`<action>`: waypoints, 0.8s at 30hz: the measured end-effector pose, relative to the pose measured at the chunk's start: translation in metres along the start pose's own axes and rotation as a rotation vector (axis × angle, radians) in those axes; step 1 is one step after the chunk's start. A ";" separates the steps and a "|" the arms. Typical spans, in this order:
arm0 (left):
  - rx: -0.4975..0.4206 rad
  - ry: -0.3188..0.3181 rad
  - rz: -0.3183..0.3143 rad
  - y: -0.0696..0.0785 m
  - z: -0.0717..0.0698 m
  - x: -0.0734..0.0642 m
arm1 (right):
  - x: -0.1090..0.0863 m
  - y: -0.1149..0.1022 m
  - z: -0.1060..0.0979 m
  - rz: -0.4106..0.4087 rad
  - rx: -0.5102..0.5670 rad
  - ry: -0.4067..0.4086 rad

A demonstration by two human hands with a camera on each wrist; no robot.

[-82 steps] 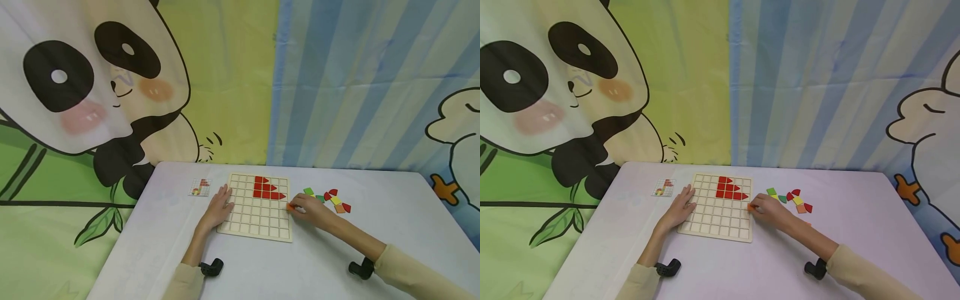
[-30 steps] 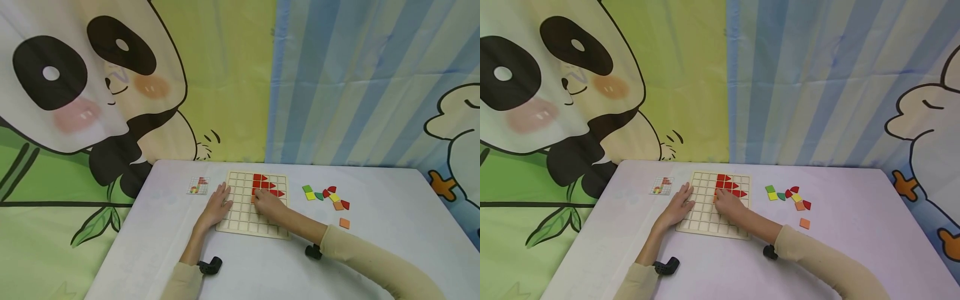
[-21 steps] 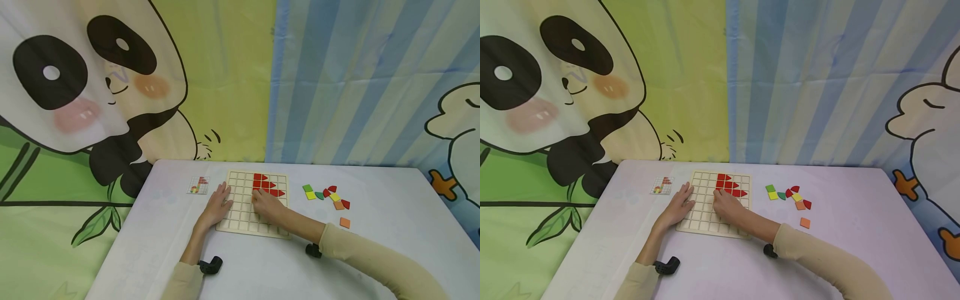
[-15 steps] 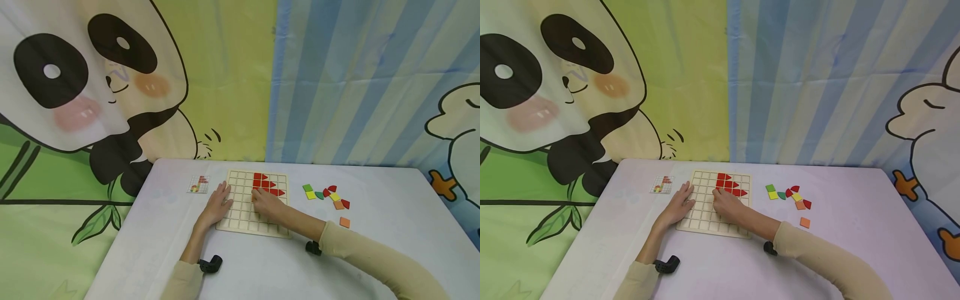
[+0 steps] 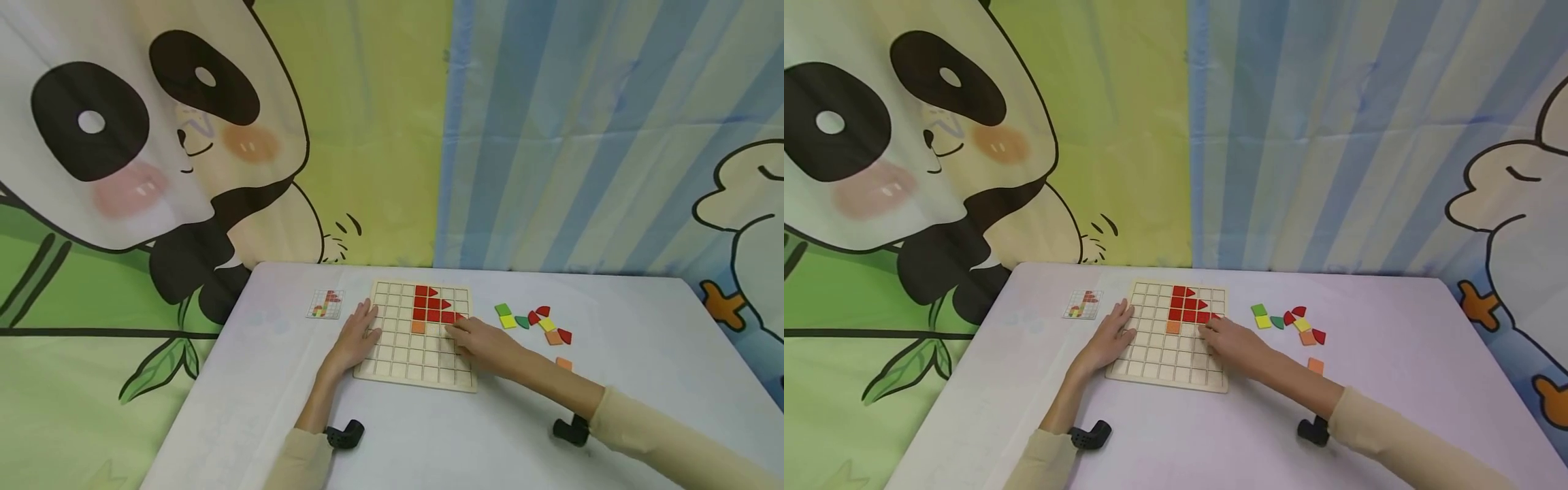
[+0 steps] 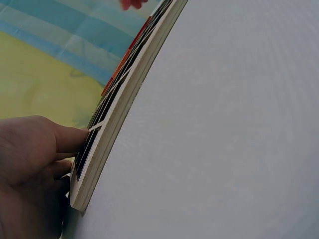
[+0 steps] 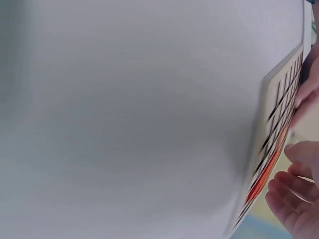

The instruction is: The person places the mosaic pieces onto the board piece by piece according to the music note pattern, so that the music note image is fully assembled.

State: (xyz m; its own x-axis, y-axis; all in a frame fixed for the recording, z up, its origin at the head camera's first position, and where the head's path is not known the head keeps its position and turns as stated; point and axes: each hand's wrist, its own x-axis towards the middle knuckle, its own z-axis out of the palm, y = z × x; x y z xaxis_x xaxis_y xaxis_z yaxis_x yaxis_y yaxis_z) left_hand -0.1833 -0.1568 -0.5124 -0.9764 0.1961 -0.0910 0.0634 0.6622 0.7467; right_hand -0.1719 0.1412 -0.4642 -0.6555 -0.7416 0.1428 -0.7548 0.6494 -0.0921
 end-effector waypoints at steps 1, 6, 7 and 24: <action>0.001 -0.001 -0.006 0.000 0.000 0.000 | -0.011 0.005 -0.002 0.032 0.013 0.001; 0.007 0.005 -0.003 0.000 -0.002 -0.001 | -0.063 0.027 -0.010 0.240 0.090 -0.016; 0.003 0.008 0.000 0.000 -0.002 -0.002 | -0.071 0.029 -0.013 0.278 0.108 -0.017; -0.015 -0.012 0.001 -0.002 0.001 0.000 | -0.141 0.054 -0.028 0.417 0.263 0.133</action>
State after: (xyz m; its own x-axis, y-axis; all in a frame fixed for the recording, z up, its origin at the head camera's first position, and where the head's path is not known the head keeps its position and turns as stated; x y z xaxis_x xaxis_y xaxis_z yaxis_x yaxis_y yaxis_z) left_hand -0.1836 -0.1572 -0.5142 -0.9737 0.2056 -0.0978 0.0614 0.6509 0.7567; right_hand -0.1196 0.2861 -0.4616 -0.9066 -0.3890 0.1636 -0.4211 0.8088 -0.4105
